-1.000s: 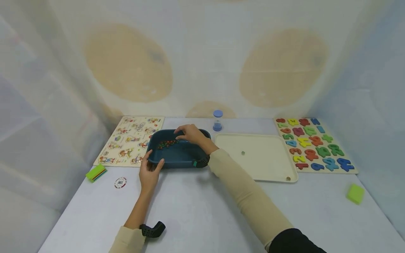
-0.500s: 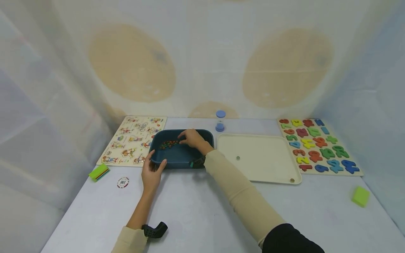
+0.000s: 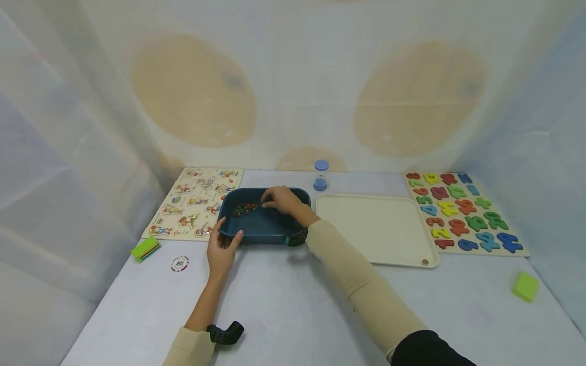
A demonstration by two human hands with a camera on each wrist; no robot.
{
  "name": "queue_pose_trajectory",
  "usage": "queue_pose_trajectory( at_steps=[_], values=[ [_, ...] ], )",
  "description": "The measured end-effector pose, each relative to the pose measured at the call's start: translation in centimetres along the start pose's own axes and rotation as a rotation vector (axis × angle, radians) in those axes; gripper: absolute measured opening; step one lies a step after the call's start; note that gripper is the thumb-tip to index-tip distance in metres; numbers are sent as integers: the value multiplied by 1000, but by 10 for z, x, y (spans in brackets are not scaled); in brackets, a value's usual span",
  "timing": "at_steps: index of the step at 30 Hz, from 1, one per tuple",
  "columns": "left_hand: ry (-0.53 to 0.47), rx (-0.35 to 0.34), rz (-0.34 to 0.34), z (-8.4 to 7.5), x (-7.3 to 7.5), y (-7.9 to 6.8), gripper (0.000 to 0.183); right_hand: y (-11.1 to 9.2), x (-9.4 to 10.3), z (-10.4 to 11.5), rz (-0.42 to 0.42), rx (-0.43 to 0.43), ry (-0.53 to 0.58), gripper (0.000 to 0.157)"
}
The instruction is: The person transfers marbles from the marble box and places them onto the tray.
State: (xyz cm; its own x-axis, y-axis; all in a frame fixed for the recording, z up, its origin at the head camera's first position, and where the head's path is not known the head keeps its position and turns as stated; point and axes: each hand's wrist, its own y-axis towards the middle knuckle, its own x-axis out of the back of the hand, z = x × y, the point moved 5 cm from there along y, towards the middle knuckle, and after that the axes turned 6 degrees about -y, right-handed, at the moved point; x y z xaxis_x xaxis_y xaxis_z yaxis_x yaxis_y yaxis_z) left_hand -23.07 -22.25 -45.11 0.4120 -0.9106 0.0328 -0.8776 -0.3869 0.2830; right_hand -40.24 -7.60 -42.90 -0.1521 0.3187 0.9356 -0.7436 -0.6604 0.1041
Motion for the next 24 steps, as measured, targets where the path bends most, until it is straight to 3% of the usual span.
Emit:
queue_pose_trajectory(
  at_steps=[6,11,14,18,24],
  values=[
    [-8,-17,-3,0,-1,0,60,-49,62,-17,-203,138,62,21],
    [-5,-10,-13,1,2,-1,60,-111,95,-62,-316,94,76,20],
    [-3,1,-21,1,4,-2,60,-146,96,-96,-318,-15,65,21],
    [-3,12,-14,2,4,-2,61,-186,81,-141,-275,-167,44,21],
    [-26,16,10,5,1,1,61,-223,52,-182,-204,-311,56,22]
  ],
)
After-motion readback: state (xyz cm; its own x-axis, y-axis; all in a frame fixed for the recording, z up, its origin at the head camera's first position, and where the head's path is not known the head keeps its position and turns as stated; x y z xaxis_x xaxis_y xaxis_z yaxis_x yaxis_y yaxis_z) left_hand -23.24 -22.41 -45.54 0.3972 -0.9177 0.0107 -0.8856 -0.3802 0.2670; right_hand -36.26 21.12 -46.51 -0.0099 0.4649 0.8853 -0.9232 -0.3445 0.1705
